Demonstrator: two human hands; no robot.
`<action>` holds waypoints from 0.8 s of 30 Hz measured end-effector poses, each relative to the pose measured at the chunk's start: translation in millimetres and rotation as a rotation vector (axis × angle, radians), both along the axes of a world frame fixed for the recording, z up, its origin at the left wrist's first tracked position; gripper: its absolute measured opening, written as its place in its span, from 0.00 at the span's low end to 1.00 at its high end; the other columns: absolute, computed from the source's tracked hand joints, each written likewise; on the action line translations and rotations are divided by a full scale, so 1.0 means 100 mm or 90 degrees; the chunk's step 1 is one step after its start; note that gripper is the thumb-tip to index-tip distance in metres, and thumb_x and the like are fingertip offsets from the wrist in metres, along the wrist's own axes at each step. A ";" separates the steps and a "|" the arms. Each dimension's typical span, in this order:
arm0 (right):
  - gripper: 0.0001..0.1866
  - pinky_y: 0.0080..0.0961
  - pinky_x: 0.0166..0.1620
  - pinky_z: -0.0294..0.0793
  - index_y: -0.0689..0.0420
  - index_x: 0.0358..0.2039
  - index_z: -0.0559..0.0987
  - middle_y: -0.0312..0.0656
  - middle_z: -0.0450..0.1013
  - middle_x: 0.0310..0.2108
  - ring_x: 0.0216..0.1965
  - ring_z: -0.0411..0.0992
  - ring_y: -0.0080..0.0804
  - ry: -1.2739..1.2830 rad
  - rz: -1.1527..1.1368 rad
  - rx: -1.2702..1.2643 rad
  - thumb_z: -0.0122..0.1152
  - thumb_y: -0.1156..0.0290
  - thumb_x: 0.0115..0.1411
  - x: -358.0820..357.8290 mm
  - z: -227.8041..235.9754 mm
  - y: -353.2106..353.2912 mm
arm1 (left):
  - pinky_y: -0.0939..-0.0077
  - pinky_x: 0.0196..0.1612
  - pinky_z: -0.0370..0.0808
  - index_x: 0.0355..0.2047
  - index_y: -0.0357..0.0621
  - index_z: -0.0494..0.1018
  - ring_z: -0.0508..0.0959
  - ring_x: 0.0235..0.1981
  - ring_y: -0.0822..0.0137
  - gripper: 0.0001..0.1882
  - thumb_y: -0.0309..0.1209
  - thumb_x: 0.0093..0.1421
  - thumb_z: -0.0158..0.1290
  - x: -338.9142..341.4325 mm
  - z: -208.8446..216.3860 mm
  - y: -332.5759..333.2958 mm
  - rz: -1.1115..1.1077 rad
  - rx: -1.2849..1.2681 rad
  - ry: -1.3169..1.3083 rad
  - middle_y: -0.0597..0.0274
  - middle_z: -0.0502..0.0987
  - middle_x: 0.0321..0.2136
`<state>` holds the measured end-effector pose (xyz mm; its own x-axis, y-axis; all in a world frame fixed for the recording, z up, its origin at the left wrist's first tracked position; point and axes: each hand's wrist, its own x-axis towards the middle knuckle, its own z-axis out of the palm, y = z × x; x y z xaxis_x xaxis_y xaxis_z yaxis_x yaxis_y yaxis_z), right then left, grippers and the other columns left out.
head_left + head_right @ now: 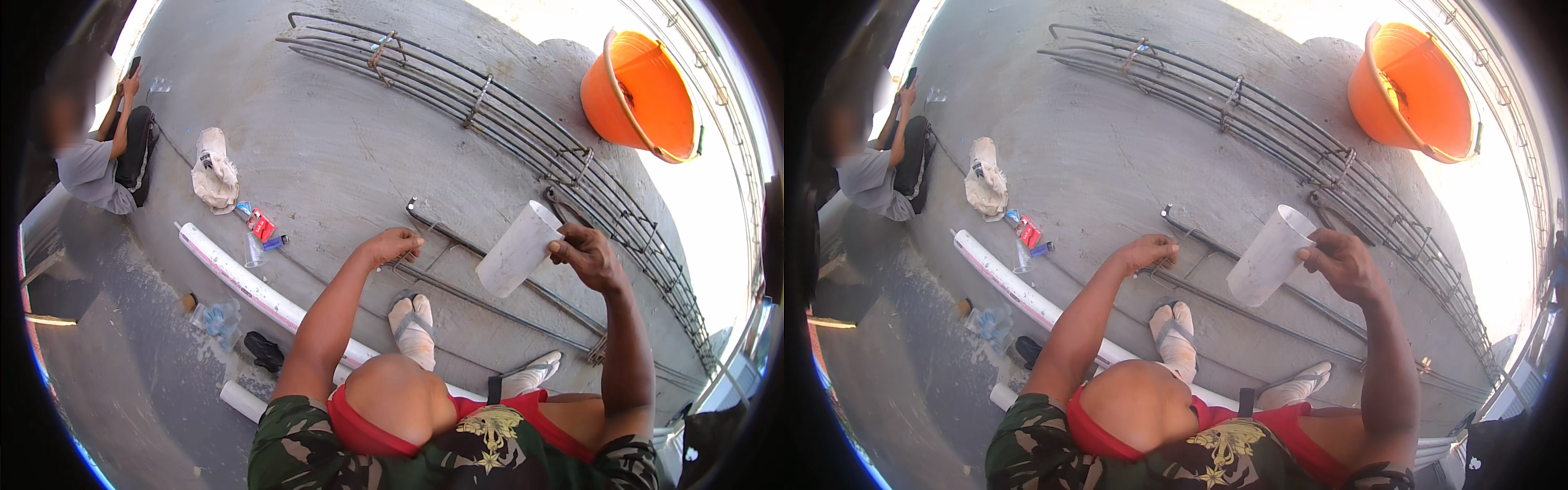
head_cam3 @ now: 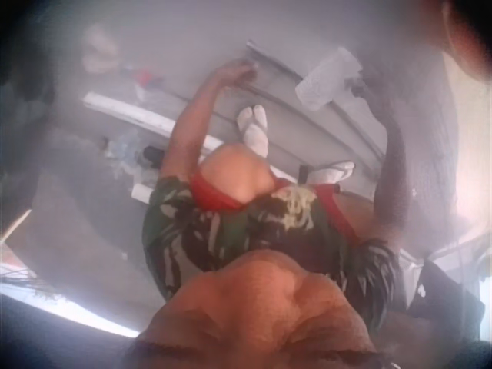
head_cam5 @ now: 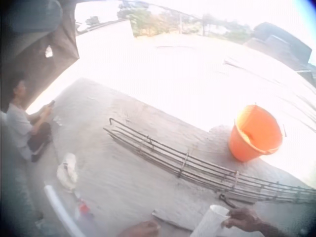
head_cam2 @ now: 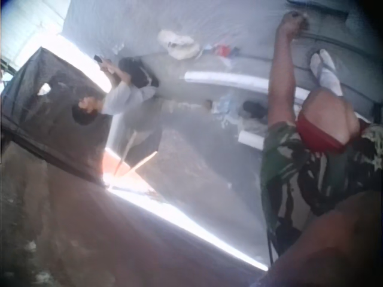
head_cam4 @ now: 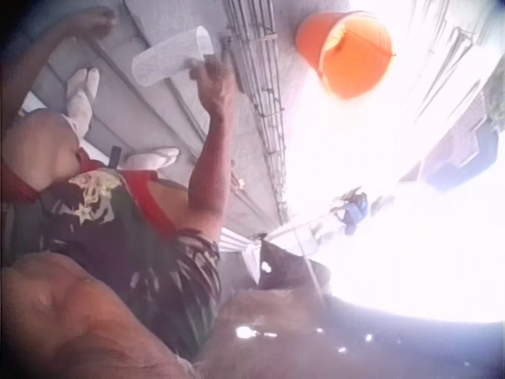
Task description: The person sits on a concrete floor and assembles a rebar cage by tying wire ties around intersecting steel bars. They use pliers to twist and secure the ties, working on multiple sections of the rebar structure.
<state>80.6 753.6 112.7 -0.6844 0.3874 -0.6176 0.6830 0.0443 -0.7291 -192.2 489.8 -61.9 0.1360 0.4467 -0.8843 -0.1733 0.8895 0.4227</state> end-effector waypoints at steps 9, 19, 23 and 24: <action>0.19 0.33 0.39 0.71 0.65 0.39 0.79 0.49 0.77 0.27 0.32 0.75 0.35 -0.145 0.114 -0.064 0.60 0.60 0.58 0.42 -0.49 -0.40 | 0.70 0.45 0.70 0.43 0.36 0.74 0.76 0.37 0.66 0.17 0.38 0.61 0.49 0.19 0.51 0.12 -0.274 0.098 0.213 0.62 0.81 0.32; 0.24 0.25 0.35 0.71 0.63 0.35 0.78 0.39 0.74 0.25 0.29 0.72 0.25 -0.032 -0.066 -0.084 0.54 0.51 0.63 0.60 -0.41 -0.12 | 0.77 0.23 0.67 0.34 0.37 0.72 0.67 0.20 0.75 0.14 0.37 0.64 0.47 0.77 0.72 -0.04 0.128 0.100 0.224 0.68 0.67 0.19; 0.22 0.25 0.36 0.71 0.63 0.40 0.77 0.39 0.75 0.30 0.32 0.71 0.25 0.077 -0.194 -0.044 0.51 0.54 0.66 0.51 -0.49 -0.17 | 0.80 0.21 0.61 0.31 0.38 0.73 0.61 0.18 0.79 0.14 0.38 0.64 0.48 0.92 0.69 -0.22 0.123 0.174 0.330 0.72 0.64 0.18; 0.21 0.25 0.37 0.70 0.63 0.41 0.77 0.39 0.75 0.30 0.32 0.71 0.25 0.092 -0.208 -0.026 0.51 0.54 0.66 0.46 -0.53 -0.23 | 0.80 0.20 0.60 0.31 0.38 0.73 0.61 0.18 0.79 0.14 0.38 0.64 0.48 0.95 0.77 -0.20 0.136 0.179 0.328 0.73 0.64 0.18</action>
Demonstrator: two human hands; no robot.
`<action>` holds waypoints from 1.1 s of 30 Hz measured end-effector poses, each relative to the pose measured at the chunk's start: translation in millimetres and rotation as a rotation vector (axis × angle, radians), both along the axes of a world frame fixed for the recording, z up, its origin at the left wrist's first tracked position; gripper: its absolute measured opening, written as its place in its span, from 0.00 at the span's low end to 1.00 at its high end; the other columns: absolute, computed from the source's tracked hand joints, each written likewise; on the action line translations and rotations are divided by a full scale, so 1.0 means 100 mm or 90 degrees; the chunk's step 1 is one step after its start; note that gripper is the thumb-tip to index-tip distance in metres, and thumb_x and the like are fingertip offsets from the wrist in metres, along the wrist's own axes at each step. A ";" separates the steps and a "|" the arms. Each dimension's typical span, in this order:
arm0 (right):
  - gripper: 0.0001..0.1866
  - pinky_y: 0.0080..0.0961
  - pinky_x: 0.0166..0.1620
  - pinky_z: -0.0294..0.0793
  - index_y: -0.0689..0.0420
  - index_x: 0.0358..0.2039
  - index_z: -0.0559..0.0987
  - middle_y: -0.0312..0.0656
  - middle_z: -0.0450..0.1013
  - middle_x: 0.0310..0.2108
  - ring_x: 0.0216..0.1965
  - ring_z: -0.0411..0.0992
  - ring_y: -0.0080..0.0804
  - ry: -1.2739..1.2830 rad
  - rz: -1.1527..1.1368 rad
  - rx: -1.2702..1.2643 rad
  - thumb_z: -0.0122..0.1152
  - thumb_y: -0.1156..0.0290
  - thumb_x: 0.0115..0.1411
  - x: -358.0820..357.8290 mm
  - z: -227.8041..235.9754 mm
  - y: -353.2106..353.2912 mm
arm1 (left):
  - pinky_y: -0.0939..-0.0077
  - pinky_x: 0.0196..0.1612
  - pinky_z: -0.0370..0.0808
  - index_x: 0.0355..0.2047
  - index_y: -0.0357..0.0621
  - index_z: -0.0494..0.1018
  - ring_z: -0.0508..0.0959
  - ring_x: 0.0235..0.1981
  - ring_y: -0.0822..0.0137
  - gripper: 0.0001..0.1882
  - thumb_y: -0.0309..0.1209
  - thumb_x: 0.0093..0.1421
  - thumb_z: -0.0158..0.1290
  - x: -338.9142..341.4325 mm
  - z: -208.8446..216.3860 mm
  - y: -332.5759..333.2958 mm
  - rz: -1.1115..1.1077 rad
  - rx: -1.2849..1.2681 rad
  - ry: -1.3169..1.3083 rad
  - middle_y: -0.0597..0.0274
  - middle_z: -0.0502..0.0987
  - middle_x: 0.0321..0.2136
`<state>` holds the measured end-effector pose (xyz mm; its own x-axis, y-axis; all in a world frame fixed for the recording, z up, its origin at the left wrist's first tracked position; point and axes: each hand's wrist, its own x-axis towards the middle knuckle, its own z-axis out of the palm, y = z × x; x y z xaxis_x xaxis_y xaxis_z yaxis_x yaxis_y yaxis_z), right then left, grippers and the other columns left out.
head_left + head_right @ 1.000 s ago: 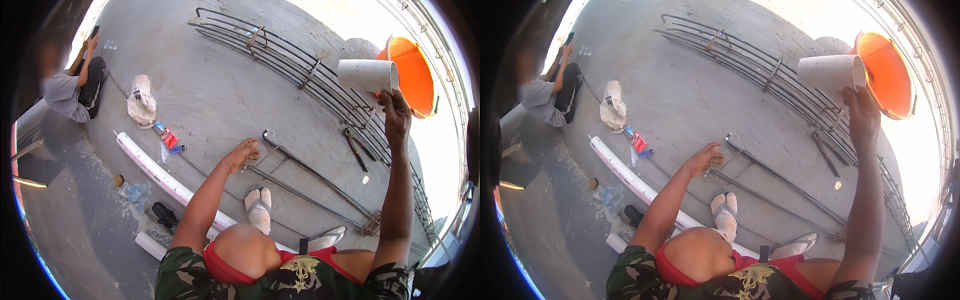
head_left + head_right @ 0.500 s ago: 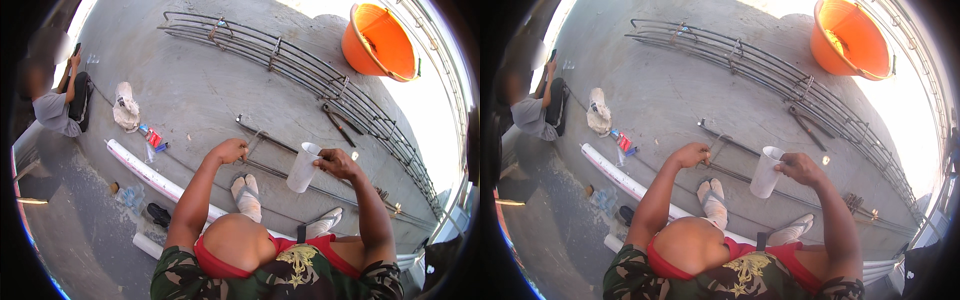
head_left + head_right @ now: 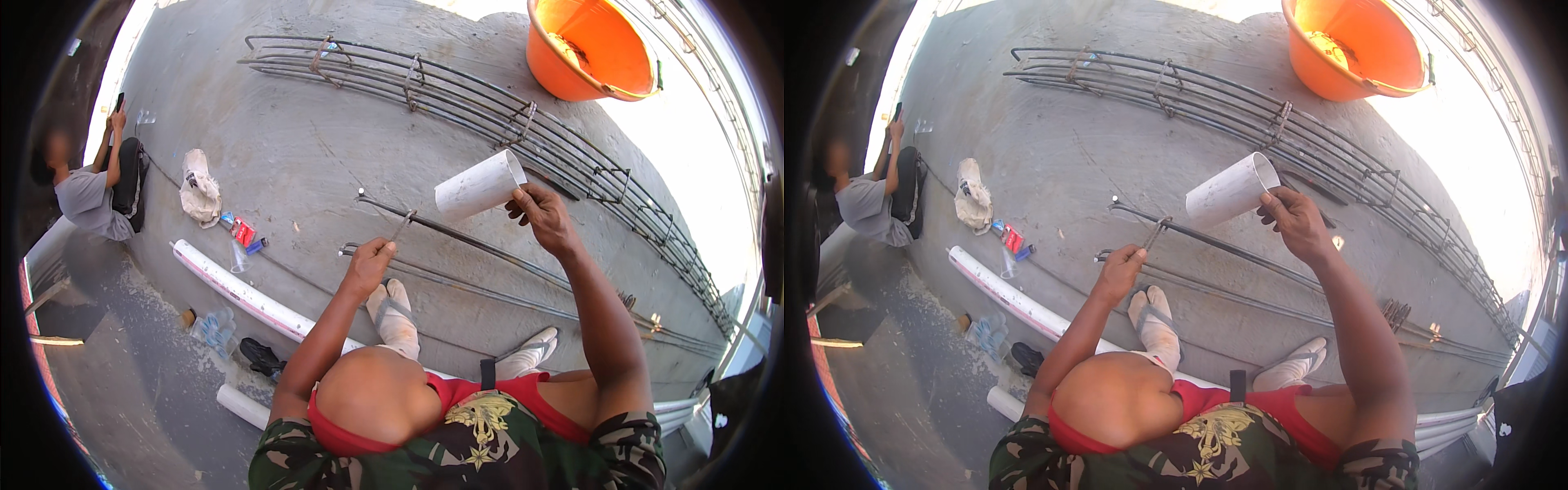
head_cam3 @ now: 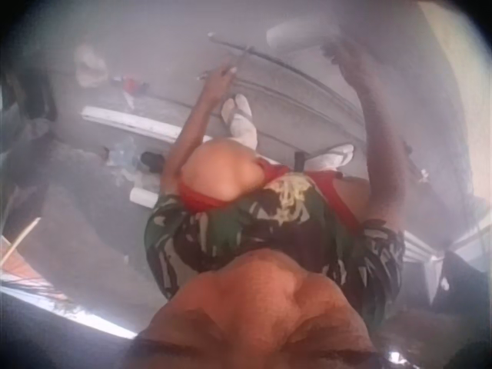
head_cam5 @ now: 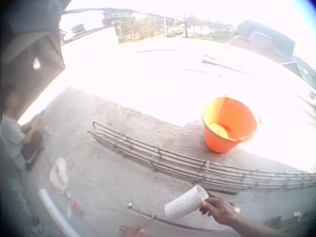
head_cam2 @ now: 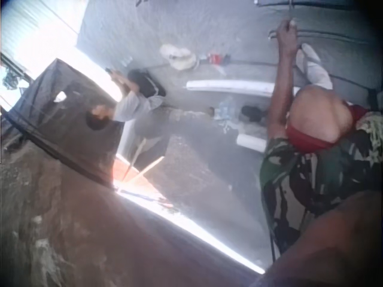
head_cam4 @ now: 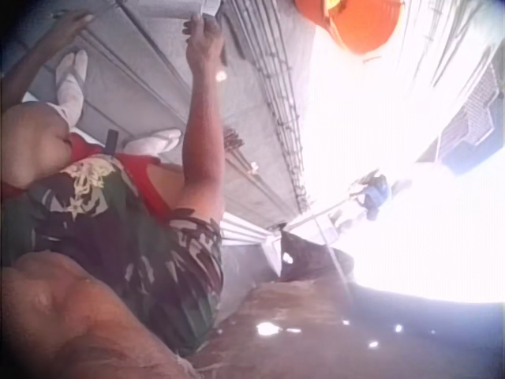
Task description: The person sits on a concrete floor and assembles a rebar cage by tying wire ties around intersecting steel bars. They use pliers to twist and secure the ties, working on multiple sections of the rebar structure.
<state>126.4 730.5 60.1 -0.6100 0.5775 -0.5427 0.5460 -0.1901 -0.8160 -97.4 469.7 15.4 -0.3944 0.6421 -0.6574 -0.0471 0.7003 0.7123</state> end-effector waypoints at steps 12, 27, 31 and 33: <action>0.21 0.31 0.34 0.73 0.66 0.40 0.78 0.47 0.75 0.25 0.25 0.74 0.33 -0.109 0.201 -0.016 0.48 0.58 0.65 -0.77 -0.50 -0.34 | 0.75 0.27 0.64 0.33 0.33 0.73 0.63 0.23 0.75 0.17 0.38 0.64 0.48 0.03 0.44 -0.12 0.036 -0.009 -0.053 0.68 0.66 0.18; 0.23 0.36 0.38 0.78 0.59 0.47 0.76 0.43 0.79 0.32 0.32 0.79 0.32 -0.402 0.495 -0.236 0.44 0.54 0.66 -0.33 -0.78 -0.31 | 0.84 0.17 0.56 0.29 0.40 0.72 0.59 0.16 0.83 0.14 0.39 0.65 0.49 0.02 0.45 -0.07 0.040 0.030 -0.076 0.75 0.62 0.16; 0.26 0.31 0.35 0.76 0.59 0.47 0.78 0.45 0.79 0.34 0.35 0.77 0.35 -0.424 0.464 -0.151 0.48 0.49 0.63 0.20 -0.83 -0.08 | 0.79 0.23 0.59 0.29 0.35 0.72 0.59 0.20 0.79 0.16 0.37 0.65 0.48 0.02 0.49 -0.03 0.060 -0.019 -0.110 0.72 0.63 0.17; 0.26 0.33 0.36 0.75 0.56 0.49 0.78 0.44 0.79 0.36 0.37 0.77 0.36 -0.439 0.445 -0.159 0.49 0.48 0.62 0.41 -0.82 -0.01 | 0.80 0.22 0.58 0.28 0.36 0.72 0.59 0.20 0.80 0.16 0.37 0.65 0.48 0.03 0.46 -0.02 0.068 -0.010 -0.108 0.73 0.62 0.17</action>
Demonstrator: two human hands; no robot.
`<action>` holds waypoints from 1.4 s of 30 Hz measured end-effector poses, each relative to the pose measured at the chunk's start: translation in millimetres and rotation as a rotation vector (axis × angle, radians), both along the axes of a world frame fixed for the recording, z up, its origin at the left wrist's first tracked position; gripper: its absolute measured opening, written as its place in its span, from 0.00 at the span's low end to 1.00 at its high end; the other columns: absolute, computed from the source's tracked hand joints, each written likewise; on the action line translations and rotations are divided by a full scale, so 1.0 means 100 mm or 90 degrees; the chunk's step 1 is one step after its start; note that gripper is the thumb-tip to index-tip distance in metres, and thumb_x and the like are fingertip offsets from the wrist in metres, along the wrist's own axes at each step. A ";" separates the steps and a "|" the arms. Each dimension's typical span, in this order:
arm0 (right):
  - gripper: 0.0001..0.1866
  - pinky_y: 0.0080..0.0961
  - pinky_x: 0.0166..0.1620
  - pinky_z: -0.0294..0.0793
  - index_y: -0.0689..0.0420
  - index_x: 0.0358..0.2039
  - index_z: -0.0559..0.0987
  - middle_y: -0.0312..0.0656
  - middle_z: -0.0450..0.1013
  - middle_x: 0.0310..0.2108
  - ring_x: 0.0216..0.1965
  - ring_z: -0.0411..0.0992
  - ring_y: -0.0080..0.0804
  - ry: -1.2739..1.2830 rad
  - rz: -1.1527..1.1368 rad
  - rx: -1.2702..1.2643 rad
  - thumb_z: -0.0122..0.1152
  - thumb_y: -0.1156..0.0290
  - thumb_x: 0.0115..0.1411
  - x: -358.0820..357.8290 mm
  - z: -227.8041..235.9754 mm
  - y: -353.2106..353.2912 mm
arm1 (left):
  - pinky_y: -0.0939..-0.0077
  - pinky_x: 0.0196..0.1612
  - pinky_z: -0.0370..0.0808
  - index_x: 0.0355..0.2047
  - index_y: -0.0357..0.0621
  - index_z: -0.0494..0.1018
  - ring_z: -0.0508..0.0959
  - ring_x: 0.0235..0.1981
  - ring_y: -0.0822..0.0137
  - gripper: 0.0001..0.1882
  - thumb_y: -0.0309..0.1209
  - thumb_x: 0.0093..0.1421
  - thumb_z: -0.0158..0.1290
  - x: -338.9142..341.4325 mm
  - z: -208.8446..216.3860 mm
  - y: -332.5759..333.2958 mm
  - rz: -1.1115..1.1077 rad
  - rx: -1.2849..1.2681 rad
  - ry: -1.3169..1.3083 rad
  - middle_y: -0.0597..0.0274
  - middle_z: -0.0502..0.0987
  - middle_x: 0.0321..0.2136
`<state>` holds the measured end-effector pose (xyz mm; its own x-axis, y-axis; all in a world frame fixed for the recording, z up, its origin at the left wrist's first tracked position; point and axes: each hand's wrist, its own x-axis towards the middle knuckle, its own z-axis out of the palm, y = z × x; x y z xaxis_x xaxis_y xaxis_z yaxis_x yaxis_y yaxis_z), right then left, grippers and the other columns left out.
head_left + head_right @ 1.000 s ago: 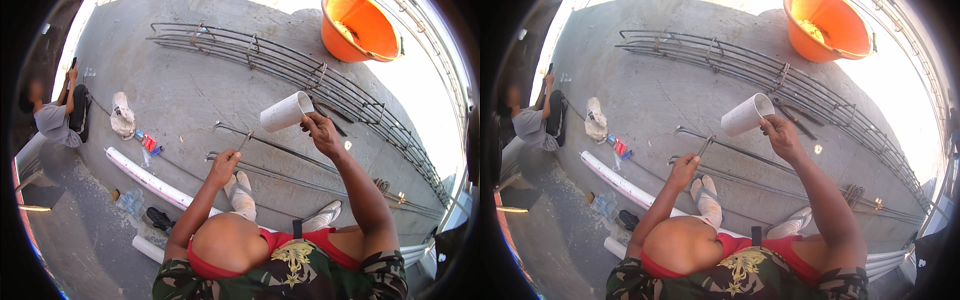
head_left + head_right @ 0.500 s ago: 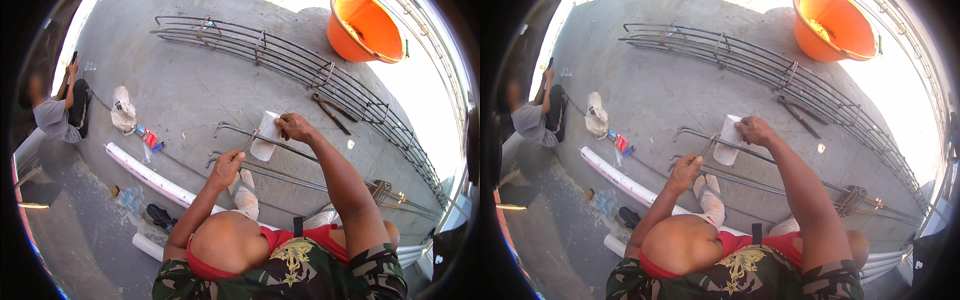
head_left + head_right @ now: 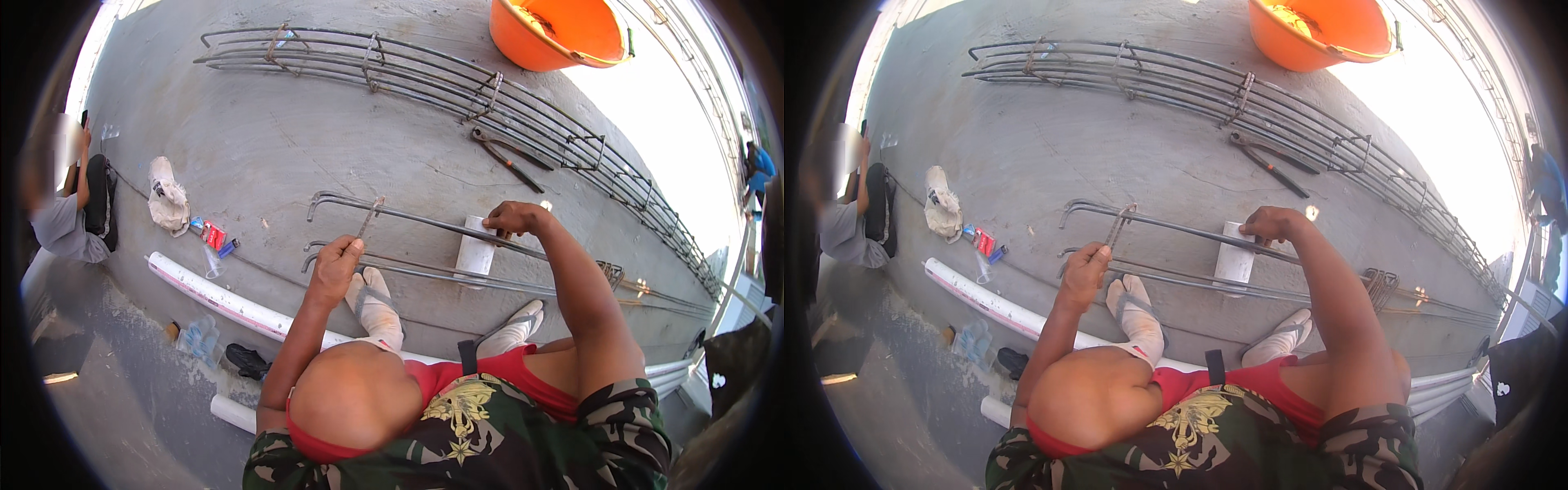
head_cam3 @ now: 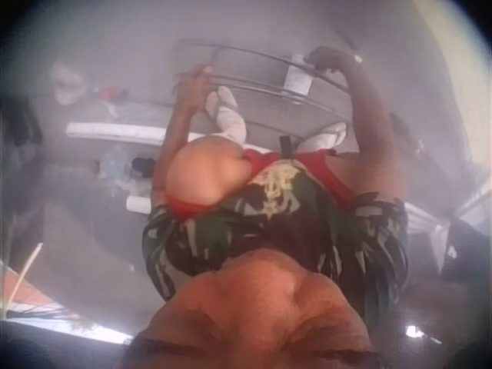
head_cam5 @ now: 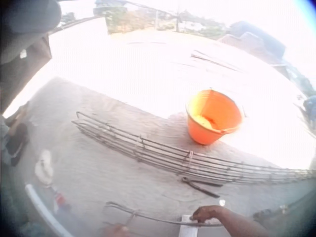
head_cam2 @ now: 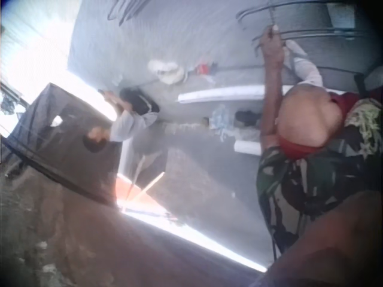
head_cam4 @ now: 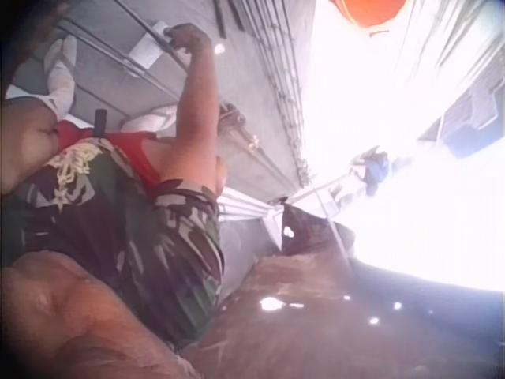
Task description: The person sits on a concrete floor and assembles a rebar cage by tying wire ties around intersecting steel bars. They use pliers to twist and secure the ties, working on multiple sections of the rebar structure.
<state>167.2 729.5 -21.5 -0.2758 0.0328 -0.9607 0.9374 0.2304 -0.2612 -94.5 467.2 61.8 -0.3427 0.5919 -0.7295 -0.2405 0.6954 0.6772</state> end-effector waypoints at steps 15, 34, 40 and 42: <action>0.24 0.31 0.36 0.70 0.53 0.43 0.80 0.37 0.79 0.34 0.37 0.73 0.30 0.023 -0.054 -0.035 0.48 0.47 0.64 0.30 0.05 -0.03 | 0.83 0.17 0.55 0.28 0.41 0.71 0.57 0.15 0.82 0.14 0.38 0.66 0.48 0.00 -0.27 -0.08 0.055 0.018 -0.063 0.75 0.61 0.15; 0.18 0.40 0.47 0.71 0.59 0.39 0.78 0.53 0.75 0.40 0.45 0.73 0.48 0.241 0.041 0.326 0.58 0.57 0.57 -0.57 0.56 -0.34 | 0.73 0.36 0.72 0.46 0.33 0.72 0.76 0.28 0.66 0.17 0.34 0.62 0.49 0.16 -0.29 0.34 -0.427 -0.027 0.251 0.50 0.77 0.26; 0.18 0.39 0.45 0.71 0.59 0.40 0.76 0.50 0.74 0.37 0.43 0.72 0.48 0.409 0.056 0.345 0.63 0.61 0.54 -0.79 0.49 -0.70 | 0.79 0.35 0.72 0.47 0.36 0.72 0.75 0.30 0.73 0.16 0.29 0.60 0.46 -0.62 0.22 0.12 -0.111 -0.014 0.212 0.61 0.76 0.29; 0.18 0.39 0.45 0.71 0.59 0.41 0.76 0.49 0.73 0.36 0.42 0.72 0.48 0.446 0.051 0.358 0.65 0.62 0.53 -0.81 0.43 -0.77 | 0.78 0.35 0.72 0.49 0.38 0.71 0.74 0.31 0.72 0.17 0.27 0.60 0.45 -0.91 0.04 -0.28 -0.020 -0.030 0.245 0.62 0.75 0.32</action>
